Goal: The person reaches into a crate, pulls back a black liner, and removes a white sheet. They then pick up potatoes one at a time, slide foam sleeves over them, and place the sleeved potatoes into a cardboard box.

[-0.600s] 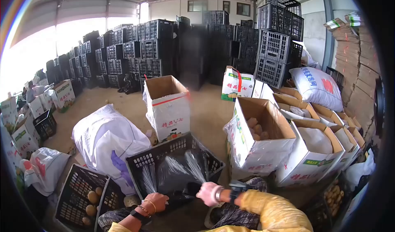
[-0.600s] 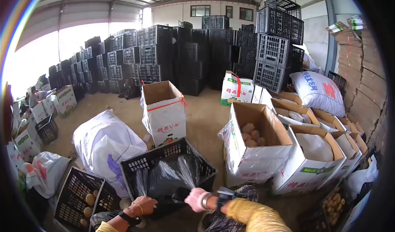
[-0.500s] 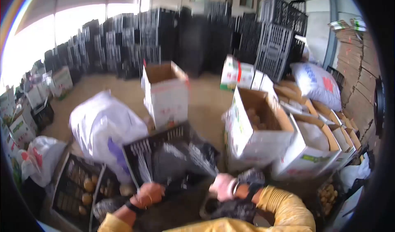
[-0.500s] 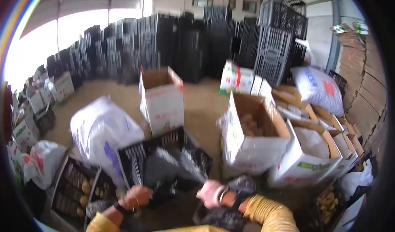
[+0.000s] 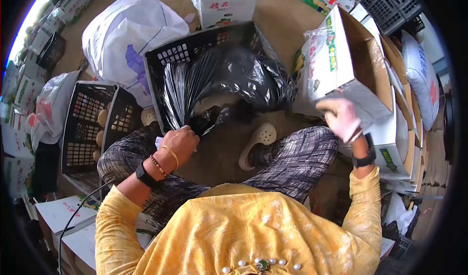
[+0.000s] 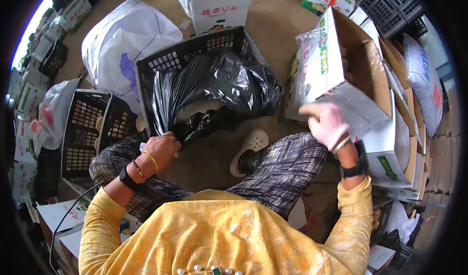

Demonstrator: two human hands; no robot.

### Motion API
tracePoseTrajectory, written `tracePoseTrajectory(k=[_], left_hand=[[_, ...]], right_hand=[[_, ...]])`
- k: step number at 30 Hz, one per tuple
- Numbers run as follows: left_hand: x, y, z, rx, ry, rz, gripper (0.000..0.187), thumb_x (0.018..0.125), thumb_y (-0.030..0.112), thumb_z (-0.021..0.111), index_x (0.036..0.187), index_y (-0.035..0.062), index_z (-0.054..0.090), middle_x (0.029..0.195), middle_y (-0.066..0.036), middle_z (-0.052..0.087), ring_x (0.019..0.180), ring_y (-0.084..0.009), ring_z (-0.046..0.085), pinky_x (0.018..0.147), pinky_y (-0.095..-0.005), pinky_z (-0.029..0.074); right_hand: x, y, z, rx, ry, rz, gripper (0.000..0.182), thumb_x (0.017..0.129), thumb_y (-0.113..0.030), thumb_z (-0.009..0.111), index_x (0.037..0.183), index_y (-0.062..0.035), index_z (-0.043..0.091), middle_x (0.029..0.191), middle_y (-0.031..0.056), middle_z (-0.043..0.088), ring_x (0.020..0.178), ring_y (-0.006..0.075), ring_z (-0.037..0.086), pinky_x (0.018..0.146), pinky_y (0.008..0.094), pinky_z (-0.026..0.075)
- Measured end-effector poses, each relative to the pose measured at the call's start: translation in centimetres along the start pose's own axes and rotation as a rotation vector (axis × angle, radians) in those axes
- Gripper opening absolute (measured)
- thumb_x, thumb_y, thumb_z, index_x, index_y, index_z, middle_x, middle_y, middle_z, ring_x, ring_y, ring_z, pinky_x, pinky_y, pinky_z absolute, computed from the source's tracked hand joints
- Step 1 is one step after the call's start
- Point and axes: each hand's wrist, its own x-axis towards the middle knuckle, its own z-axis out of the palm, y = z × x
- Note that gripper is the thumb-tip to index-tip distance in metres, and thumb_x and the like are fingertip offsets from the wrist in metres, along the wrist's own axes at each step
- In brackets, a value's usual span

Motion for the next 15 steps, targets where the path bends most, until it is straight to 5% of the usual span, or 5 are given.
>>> tracePoseTrajectory(k=[5, 10, 11, 14, 15], left_hand=[[2.8, 1.8, -1.8, 0.115, 0.172, 0.074, 0.022, 0.073, 0.015, 0.067, 0.094, 0.0088, 0.062, 0.096, -0.004, 0.061, 0.101, -0.0219, 0.058, 0.07, -0.035, 0.055], [9.2, 2.4, -4.9, -0.072, 0.361, -0.063, 0.016, 0.078, 0.014, 0.065, 0.093, 0.0077, 0.063, 0.085, -0.007, 0.062, 0.085, -0.0261, 0.063, 0.065, -0.0375, 0.054], [11.2, 1.9, -4.8, -0.056, 0.152, -0.143, 0.008, 0.079, 0.015, 0.062, 0.079, 0.0074, 0.065, 0.072, -0.008, 0.063, 0.069, -0.0254, 0.064, 0.061, -0.0392, 0.052], [12.7, -2.3, 2.5, 0.367, 0.331, 0.021, 0.014, 0.081, 0.024, 0.061, 0.075, 0.0163, 0.07, 0.08, -0.004, 0.071, 0.074, -0.0221, 0.068, 0.07, -0.0451, 0.047], [13.7, -3.0, 2.0, 0.293, -0.085, -0.026, 0.016, 0.084, 0.026, 0.059, 0.078, 0.0187, 0.072, 0.085, -0.002, 0.072, 0.081, -0.0215, 0.068, 0.085, -0.0469, 0.041]], right_hand=[[9.9, -4.4, 3.2, 0.122, 0.044, -0.493, 0.025, 0.072, -0.006, 0.056, 0.091, -0.0097, 0.072, 0.092, 0.0123, 0.07, 0.087, 0.0312, 0.066, 0.08, 0.0394, 0.053], [16.9, -7.5, 13.7, -0.112, -0.393, -0.551, 0.021, 0.076, -0.016, 0.058, 0.093, -0.011, 0.068, 0.093, 0.0127, 0.069, 0.089, 0.0322, 0.065, 0.079, 0.0417, 0.052], [17.3, -8.6, 13.6, -0.316, -0.454, -0.55, 0.017, 0.076, -0.017, 0.059, 0.09, -0.0116, 0.067, 0.091, 0.0103, 0.068, 0.091, 0.0304, 0.065, 0.082, 0.0401, 0.051], [18.0, -4.2, 18.5, -0.515, -0.222, -0.679, 0.016, 0.077, -0.023, 0.059, 0.09, -0.0163, 0.065, 0.084, 0.0085, 0.065, 0.095, 0.0245, 0.064, 0.098, 0.0432, 0.038], [18.5, -4.6, 17.3, -0.573, -0.357, -0.579, 0.02, 0.079, -0.028, 0.058, 0.093, -0.0159, 0.066, 0.089, 0.0119, 0.068, 0.095, 0.0262, 0.064, 0.1, 0.0455, 0.037]])
